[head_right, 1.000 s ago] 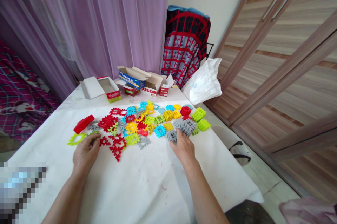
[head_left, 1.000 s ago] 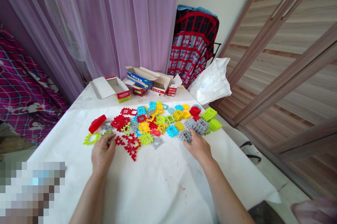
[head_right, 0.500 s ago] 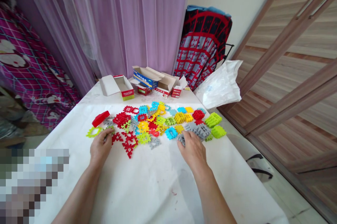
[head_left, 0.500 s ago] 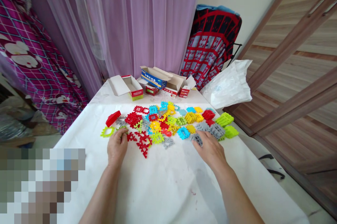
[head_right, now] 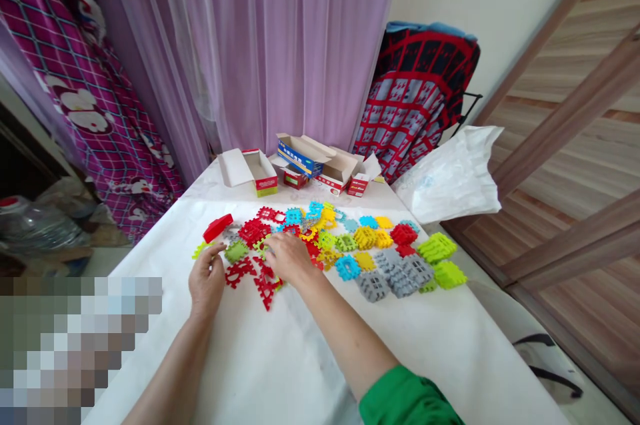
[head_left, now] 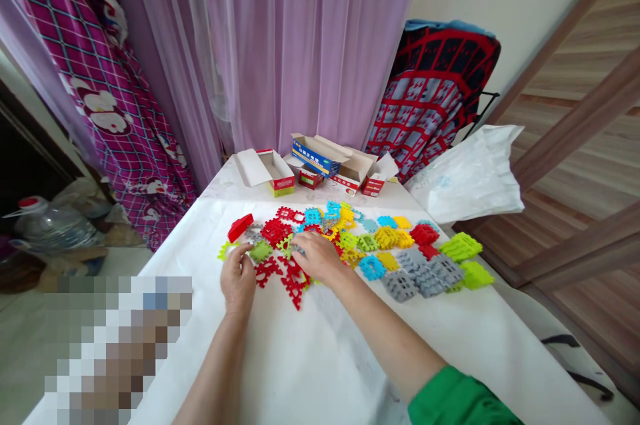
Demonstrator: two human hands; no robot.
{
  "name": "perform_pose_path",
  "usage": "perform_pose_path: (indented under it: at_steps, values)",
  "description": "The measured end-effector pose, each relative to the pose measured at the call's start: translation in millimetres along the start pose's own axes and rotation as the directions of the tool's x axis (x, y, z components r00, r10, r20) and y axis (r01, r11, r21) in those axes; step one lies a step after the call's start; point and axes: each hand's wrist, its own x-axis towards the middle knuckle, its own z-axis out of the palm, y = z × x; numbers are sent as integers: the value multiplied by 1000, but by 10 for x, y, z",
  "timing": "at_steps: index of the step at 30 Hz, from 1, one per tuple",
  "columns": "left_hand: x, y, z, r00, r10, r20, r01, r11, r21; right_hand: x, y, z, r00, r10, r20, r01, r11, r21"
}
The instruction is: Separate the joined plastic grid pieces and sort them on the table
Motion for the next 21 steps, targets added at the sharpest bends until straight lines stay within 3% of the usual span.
perform_pose_path:
  at_steps: [4,8,12,16,21]
  values:
    - [46,5,-38,995,-68,-66,66,997,-40,556,-208,162,988,-154,8,154,988,-24]
    - [73,-25,-53,969,-227,-102,217,971,-101,929,-342,333,966,-242,90,249,965,-86]
    - [80,-53,-37,936,-335,-106,311,931,-188,1044,-207,352,964,-170,202,210,958,-195]
    - [71,-26,-22,919,-373,-123,344,916,-208,1037,-14,212,983,-48,178,98,953,-288]
    - [72,-7,-18,910,-396,-123,366,906,-212,1111,-154,242,972,-141,189,181,961,-211]
